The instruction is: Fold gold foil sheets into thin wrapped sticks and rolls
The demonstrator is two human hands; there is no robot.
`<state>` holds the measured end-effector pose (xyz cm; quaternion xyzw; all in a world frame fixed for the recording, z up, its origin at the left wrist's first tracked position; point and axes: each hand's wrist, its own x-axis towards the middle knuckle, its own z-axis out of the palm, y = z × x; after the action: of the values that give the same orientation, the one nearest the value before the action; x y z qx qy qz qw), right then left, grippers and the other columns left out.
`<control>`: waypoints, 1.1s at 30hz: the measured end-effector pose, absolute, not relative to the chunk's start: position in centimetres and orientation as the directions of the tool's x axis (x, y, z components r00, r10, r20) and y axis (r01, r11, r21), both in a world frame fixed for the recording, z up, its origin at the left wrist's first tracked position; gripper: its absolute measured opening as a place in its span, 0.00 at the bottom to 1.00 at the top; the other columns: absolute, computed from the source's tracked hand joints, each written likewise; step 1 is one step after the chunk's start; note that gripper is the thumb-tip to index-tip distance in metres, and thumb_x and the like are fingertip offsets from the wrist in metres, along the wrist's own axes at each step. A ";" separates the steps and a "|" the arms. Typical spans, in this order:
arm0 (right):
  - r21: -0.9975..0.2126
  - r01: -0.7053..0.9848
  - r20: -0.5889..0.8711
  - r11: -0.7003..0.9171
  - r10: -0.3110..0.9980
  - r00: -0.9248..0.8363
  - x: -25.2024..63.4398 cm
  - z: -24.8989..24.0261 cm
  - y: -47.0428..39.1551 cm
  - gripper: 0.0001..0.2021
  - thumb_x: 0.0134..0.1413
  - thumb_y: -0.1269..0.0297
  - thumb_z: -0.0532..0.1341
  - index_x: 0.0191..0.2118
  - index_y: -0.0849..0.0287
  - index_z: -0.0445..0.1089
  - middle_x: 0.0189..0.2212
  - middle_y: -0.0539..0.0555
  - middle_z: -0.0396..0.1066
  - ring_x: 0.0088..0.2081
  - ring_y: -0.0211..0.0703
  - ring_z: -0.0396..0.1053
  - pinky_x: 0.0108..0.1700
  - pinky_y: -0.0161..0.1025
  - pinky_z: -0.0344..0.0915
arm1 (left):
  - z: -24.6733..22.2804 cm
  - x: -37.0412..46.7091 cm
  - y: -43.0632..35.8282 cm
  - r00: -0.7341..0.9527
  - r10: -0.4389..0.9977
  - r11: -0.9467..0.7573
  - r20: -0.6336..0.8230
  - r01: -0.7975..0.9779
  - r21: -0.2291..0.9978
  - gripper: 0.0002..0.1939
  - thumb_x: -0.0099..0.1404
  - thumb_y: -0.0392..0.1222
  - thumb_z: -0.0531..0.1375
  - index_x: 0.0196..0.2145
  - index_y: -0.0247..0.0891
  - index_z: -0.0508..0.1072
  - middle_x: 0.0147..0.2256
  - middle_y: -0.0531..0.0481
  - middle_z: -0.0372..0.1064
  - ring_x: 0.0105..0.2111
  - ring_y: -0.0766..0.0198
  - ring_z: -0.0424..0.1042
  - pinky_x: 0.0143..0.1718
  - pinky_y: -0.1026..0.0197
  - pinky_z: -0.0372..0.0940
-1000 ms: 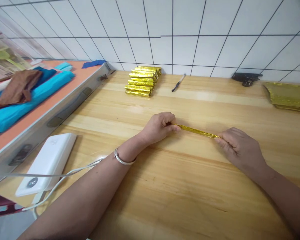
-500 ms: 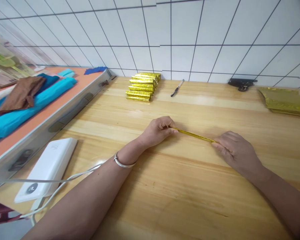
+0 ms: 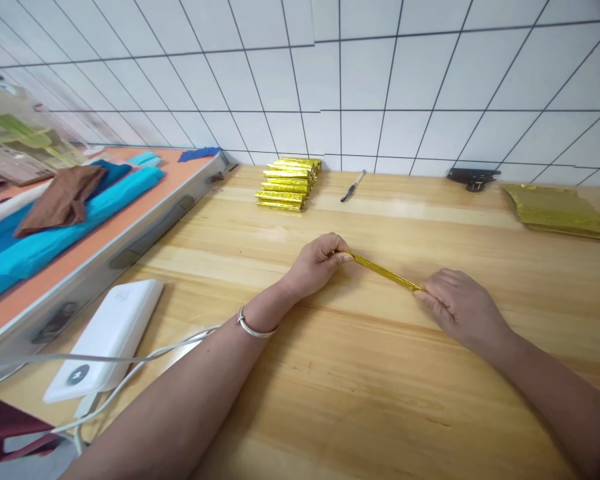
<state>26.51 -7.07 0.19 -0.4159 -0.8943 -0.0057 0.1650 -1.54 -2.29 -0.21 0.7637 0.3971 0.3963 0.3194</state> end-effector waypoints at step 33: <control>0.053 0.789 0.394 0.612 0.713 -0.580 25.1 0.6 -7.9 0.11 0.58 0.63 0.54 0.40 0.62 0.69 0.34 0.59 0.71 0.39 0.50 0.64 0.38 0.44 0.57 | 1.7 2.4 -5.8 0.650 0.715 -0.686 0.258 0.723 0.082 0.07 0.64 0.38 0.52 0.29 0.37 0.68 0.30 0.48 0.63 0.34 0.61 0.61 0.36 0.60 0.54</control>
<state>25.09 -7.89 0.60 -0.4258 -0.8818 -0.1119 0.1693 2.36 -5.81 1.66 0.9081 0.3958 0.1361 -0.0142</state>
